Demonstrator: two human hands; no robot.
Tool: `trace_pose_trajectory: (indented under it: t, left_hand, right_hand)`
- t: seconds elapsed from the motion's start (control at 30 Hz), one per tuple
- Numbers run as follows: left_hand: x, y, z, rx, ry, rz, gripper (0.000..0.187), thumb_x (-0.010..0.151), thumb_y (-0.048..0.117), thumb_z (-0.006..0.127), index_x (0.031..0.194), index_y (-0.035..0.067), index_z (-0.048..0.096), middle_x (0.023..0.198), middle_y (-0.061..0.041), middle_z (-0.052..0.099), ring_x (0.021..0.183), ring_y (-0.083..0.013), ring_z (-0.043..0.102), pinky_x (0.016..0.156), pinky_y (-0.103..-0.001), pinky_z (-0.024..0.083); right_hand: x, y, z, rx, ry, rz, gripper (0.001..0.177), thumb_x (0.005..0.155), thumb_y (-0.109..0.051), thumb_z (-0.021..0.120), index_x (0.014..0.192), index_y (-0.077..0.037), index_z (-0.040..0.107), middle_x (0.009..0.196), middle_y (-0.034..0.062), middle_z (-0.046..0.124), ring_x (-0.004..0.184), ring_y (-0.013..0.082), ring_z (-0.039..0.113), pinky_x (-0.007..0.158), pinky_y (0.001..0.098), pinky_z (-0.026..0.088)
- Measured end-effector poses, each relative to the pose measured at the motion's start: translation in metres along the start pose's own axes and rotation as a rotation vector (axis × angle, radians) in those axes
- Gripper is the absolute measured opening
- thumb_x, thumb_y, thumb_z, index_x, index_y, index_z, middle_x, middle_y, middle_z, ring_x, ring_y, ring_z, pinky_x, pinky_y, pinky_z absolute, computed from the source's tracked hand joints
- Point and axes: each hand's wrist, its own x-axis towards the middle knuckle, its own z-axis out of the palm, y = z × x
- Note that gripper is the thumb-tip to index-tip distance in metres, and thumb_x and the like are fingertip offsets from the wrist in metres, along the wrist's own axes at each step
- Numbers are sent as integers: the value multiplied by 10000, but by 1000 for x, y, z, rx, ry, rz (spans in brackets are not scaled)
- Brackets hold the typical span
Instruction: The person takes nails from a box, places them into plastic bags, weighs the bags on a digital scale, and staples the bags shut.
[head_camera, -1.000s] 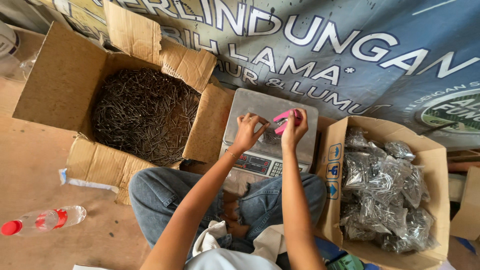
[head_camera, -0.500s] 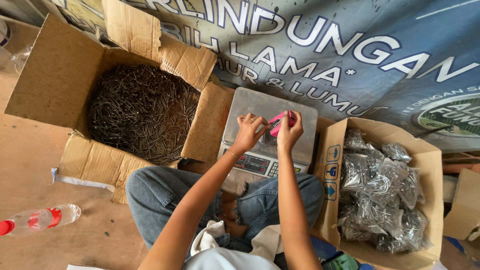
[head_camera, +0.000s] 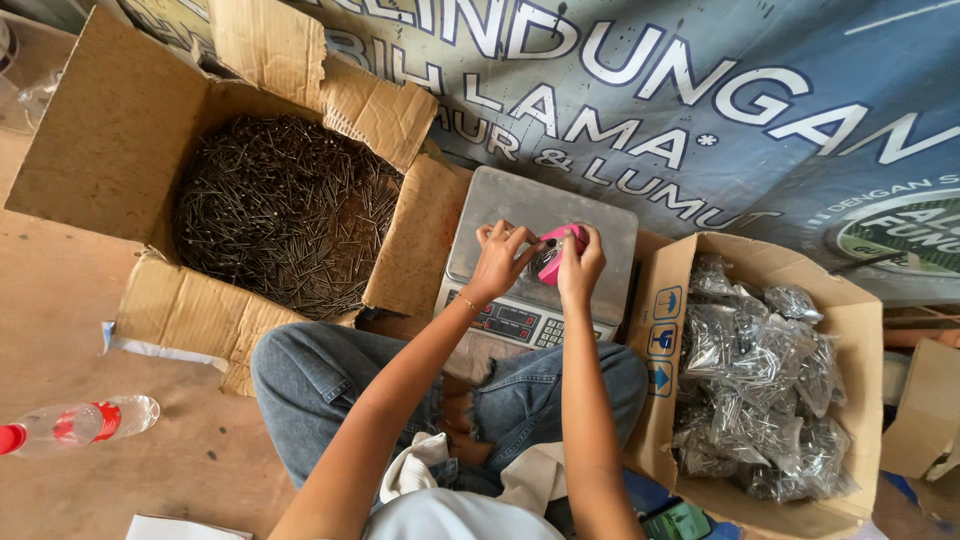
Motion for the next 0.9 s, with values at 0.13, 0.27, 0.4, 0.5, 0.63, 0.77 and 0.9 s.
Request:
trace_pose_trajectory:
  t: [0.13, 0.27, 0.4, 0.5, 0.63, 0.77, 0.9]
  left_hand:
    - [-2, 1, -2, 31, -7, -13, 127, 866, 289, 621, 886, 198, 535, 758, 41, 584, 833, -160, 488, 857, -395, 277]
    - [1, 6, -8, 26, -32, -34, 116, 884, 308, 589, 903, 212, 528, 788, 40, 545, 870, -177, 457, 871, -413, 260]
    - [-3, 2, -8, 36, -45, -47, 100, 893, 307, 565, 913, 222, 516, 809, 38, 517, 891, -186, 435, 865, -416, 253]
    - [-5, 3, -8, 40, -46, -64, 92, 887, 275, 573, 909, 212, 509, 821, 26, 506, 895, -199, 421, 866, -429, 251]
    - [-4, 3, -6, 13, -19, -83, 127, 900, 318, 572, 894, 209, 507, 786, 32, 515, 880, -178, 434, 867, -413, 243]
    - [-3, -7, 4, -56, -3, -106, 140, 888, 286, 619, 882, 182, 525, 786, 27, 579, 851, -171, 474, 853, -409, 255]
    - [-2, -12, 4, -94, -2, -108, 163, 876, 263, 647, 911, 158, 527, 804, 26, 615, 836, -170, 497, 856, -418, 259]
  right_hand:
    - [4, -2, 4, -15, 47, -78, 163, 862, -175, 613, 966, -50, 621, 855, 153, 652, 880, 295, 642, 794, 389, 488]
    - [10, -5, 13, -42, 86, -165, 121, 845, -171, 612, 886, -57, 624, 767, 137, 650, 785, 309, 654, 715, 377, 504]
    - [9, -4, 23, -96, 157, -190, 102, 811, -158, 636, 843, -61, 625, 709, 127, 645, 737, 318, 657, 659, 370, 511]
    - [7, -10, 23, -109, 207, -163, 81, 808, -172, 629, 808, -91, 629, 680, 85, 643, 704, 278, 661, 639, 342, 510]
    - [4, -10, 18, -51, 228, -147, 67, 805, -157, 618, 783, -93, 623, 653, 79, 617, 668, 248, 644, 648, 315, 498]
    - [14, 2, 5, 62, 243, -134, 96, 859, -158, 574, 810, -80, 603, 698, 104, 597, 704, 194, 591, 690, 316, 465]
    - [30, -8, -27, 160, 353, -35, 161, 927, -226, 563, 845, -88, 573, 773, 41, 559, 755, 130, 483, 770, 306, 415]
